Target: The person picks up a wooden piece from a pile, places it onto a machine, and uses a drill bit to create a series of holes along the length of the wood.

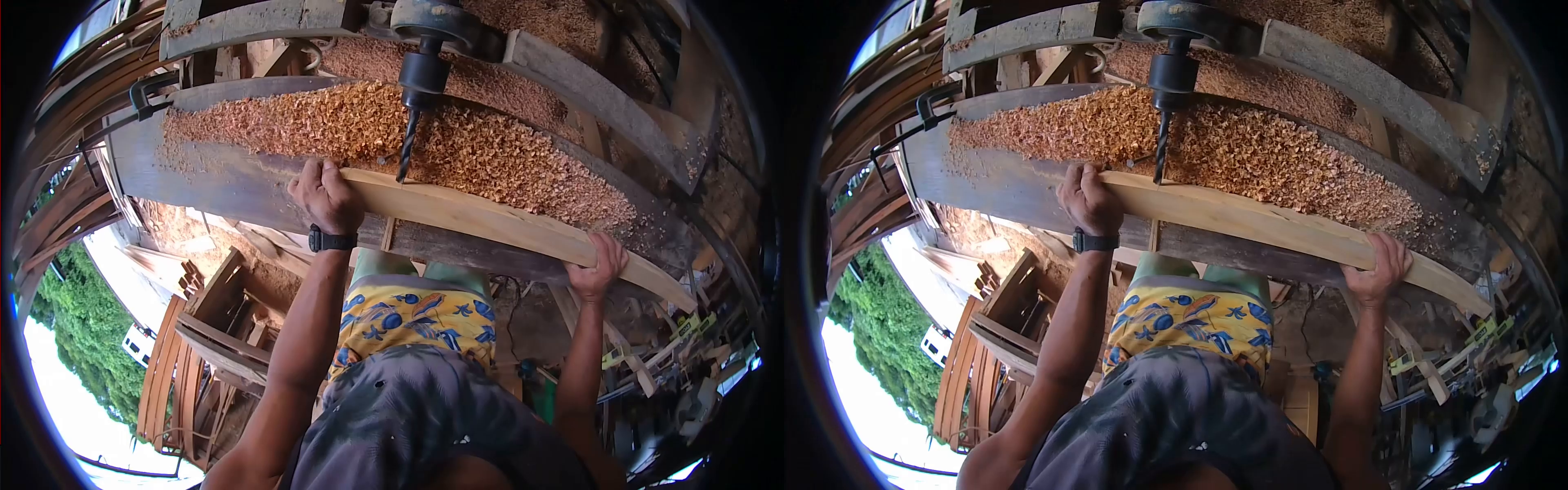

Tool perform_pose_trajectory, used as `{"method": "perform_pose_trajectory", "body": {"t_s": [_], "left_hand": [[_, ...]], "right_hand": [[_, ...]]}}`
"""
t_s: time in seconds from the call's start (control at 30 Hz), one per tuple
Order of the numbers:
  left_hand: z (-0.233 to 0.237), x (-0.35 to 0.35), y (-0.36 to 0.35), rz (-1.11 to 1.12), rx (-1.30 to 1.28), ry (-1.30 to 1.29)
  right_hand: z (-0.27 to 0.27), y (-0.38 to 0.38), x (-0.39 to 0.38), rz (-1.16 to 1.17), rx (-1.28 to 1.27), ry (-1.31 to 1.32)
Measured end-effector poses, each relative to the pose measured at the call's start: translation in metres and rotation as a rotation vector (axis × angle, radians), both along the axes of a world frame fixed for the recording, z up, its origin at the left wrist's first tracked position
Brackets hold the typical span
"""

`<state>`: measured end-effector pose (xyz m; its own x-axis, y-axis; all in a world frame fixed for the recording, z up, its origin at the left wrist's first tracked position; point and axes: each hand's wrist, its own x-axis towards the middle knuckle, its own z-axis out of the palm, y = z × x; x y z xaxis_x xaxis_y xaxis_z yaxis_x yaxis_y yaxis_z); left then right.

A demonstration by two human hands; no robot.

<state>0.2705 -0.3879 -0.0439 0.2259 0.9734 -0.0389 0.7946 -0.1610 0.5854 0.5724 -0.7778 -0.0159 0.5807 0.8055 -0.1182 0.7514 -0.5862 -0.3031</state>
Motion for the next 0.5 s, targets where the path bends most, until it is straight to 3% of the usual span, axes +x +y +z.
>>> {"method": "perform_pose_trajectory", "body": {"t_s": [0.5], "left_hand": [[0.0014,0.0039,0.0018,0.005,-0.022,-0.045]], "right_hand": [[-0.0017,0.0025,0.0023,0.003,0.019,-0.019]]}}
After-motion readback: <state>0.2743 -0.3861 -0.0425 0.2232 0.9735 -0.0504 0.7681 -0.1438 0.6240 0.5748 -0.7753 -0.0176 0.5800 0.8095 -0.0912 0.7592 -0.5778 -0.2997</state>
